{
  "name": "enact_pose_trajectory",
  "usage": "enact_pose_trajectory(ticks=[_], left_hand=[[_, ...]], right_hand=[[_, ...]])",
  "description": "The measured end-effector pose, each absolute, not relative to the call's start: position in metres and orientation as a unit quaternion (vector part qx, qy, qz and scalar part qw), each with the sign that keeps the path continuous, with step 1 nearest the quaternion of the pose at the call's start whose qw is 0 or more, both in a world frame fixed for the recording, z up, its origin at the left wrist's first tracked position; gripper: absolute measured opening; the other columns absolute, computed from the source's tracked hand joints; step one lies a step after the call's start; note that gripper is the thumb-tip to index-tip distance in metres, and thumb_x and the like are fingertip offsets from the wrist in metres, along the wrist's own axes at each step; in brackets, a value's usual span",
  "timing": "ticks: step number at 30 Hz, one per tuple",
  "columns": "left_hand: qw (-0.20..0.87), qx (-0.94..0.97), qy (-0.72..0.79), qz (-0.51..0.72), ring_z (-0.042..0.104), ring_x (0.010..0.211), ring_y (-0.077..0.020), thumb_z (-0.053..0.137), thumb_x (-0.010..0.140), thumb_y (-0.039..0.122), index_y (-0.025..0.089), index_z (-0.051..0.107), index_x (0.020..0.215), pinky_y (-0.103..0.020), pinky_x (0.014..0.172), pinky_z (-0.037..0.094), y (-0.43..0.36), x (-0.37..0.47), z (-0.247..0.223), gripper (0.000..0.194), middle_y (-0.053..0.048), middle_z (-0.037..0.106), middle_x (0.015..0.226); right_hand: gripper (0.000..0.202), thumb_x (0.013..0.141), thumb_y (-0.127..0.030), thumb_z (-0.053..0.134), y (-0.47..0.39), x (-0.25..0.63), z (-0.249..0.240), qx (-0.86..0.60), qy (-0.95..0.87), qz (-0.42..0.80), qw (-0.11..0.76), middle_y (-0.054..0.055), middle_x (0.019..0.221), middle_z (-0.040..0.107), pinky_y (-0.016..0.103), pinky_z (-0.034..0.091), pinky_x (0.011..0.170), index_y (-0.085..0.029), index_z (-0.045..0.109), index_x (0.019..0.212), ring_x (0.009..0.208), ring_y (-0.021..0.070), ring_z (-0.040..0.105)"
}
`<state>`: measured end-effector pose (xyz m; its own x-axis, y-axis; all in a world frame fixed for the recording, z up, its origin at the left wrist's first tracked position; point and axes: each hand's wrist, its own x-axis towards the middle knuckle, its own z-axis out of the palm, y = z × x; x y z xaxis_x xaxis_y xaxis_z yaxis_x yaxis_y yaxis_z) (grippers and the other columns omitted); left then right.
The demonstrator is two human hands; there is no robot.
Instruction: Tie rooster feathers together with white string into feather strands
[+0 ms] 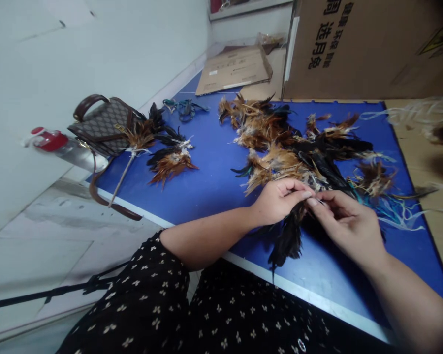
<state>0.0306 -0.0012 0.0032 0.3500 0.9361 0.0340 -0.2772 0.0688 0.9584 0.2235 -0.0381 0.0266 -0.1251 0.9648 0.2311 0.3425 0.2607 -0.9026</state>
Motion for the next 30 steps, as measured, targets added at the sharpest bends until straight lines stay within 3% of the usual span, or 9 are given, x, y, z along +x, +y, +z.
enact_pose_trajectory(ticks=[4,11,18,22,25,30], left_hand=[[0.553,0.572,0.349,0.495,0.074,0.099,-0.0148,0.084,0.094,0.024,0.015,0.081,0.09,-0.034,0.104,0.059,0.001,0.03,0.004,0.01,-0.007,0.082,0.101],[0.505,0.631,0.336,0.484,0.074,0.1,-0.0177,0.081,0.099,0.03,0.016,0.084,0.095,-0.037,0.101,0.059,0.0,0.025,0.004,0.016,-0.01,0.081,0.103],[0.339,0.735,0.306,0.502,0.074,0.111,-0.0208,0.07,0.103,0.024,0.022,0.087,0.098,-0.043,0.108,0.059,-0.002,0.021,0.008,0.018,-0.011,0.079,0.111],[0.369,0.744,0.248,0.499,0.077,0.112,-0.0218,0.072,0.102,0.023,0.023,0.087,0.097,-0.046,0.11,0.06,0.002,0.021,0.01,0.016,-0.011,0.084,0.114],[0.439,0.728,0.246,0.466,0.079,0.113,-0.0218,0.077,0.1,0.025,0.023,0.088,0.093,-0.046,0.111,0.061,0.006,0.02,0.012,0.013,-0.011,0.085,0.114],[0.531,0.671,0.261,0.446,0.075,0.079,-0.0128,0.078,0.1,0.033,0.018,0.089,0.1,-0.031,0.078,0.066,0.006,0.016,0.013,0.018,-0.01,0.083,0.107]], right_hand=[[0.035,0.096,-0.055,0.083,-0.036,0.224,0.017,-0.507,-0.684,0.289,0.438,0.0,0.067,0.066,0.029,0.037,0.051,-0.021,0.084,0.101,0.055,0.0124,0.05],[0.032,0.093,-0.052,0.081,-0.034,0.228,0.015,-0.531,-0.682,0.27,0.425,-0.001,0.062,0.062,0.028,0.039,0.05,-0.021,0.088,0.101,0.053,0.0136,0.05],[0.038,0.085,-0.054,0.083,-0.033,0.224,0.028,-0.56,-0.617,0.398,0.384,0.001,0.064,0.062,0.025,0.036,0.048,-0.017,0.085,0.091,0.056,0.013,0.046],[0.038,0.085,-0.056,0.085,-0.031,0.227,0.026,-0.535,-0.609,0.439,0.388,0.002,0.066,0.063,0.025,0.038,0.052,-0.019,0.078,0.078,0.06,0.014,0.048],[0.045,0.087,-0.064,0.084,-0.029,0.23,0.022,-0.513,-0.606,0.475,0.379,0.003,0.069,0.066,0.025,0.04,0.055,-0.02,0.077,0.079,0.064,0.0153,0.052],[0.058,0.087,-0.077,0.083,-0.026,0.233,0.021,-0.485,-0.64,0.484,0.349,0.002,0.071,0.068,0.025,0.043,0.057,-0.02,0.076,0.081,0.063,0.0146,0.054]])
